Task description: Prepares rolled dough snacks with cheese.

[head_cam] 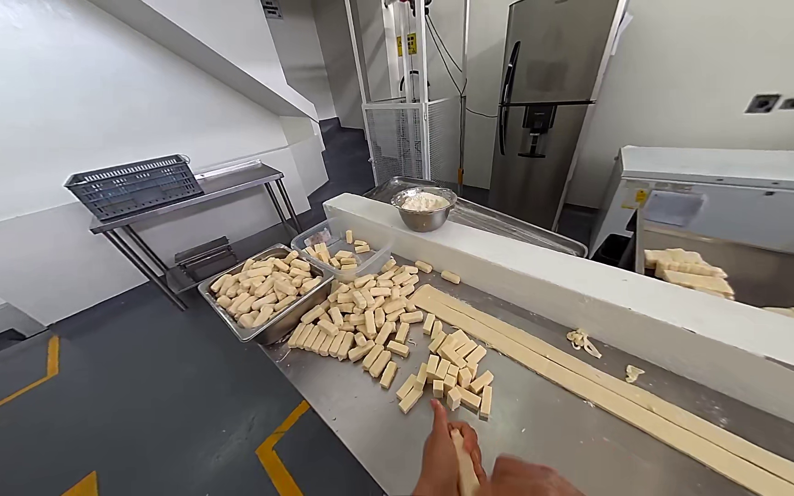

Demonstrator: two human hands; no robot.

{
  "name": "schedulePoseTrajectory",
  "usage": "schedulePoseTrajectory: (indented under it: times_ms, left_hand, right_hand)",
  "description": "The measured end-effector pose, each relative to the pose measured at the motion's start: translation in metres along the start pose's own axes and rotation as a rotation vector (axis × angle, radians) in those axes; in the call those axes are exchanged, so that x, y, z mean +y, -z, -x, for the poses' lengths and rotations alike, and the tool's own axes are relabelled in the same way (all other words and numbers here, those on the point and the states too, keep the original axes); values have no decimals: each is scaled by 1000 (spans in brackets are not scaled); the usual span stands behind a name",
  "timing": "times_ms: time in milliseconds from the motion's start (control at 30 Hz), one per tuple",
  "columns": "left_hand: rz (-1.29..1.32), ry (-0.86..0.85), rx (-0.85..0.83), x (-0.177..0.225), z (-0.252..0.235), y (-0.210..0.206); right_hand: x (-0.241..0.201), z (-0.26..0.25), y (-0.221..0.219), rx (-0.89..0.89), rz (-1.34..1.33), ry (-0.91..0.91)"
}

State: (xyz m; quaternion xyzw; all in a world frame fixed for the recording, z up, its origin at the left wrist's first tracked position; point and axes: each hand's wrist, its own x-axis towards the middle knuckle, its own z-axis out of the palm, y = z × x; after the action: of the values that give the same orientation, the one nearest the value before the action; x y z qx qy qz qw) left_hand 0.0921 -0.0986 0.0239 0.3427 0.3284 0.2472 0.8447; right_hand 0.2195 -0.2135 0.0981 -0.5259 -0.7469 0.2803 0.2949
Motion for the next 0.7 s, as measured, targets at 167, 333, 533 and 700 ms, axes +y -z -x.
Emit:
schedulePoseTrajectory:
  times_ms: [167,333,533,700]
  left_hand:
    - [139,119,-106,26,18,-15]
    - [232,193,-207,24,29,-22]
    - [343,149,-320,18,34,-23]
    - [300,138,-316,9,32,-14]
  right_hand:
    - [24,-10,-21,316,83,11]
    - [28,-16,-33,481,40,106]
    - [20,-16,-30,324,-105,62]
    - [37,-12,-42,509,98,186]
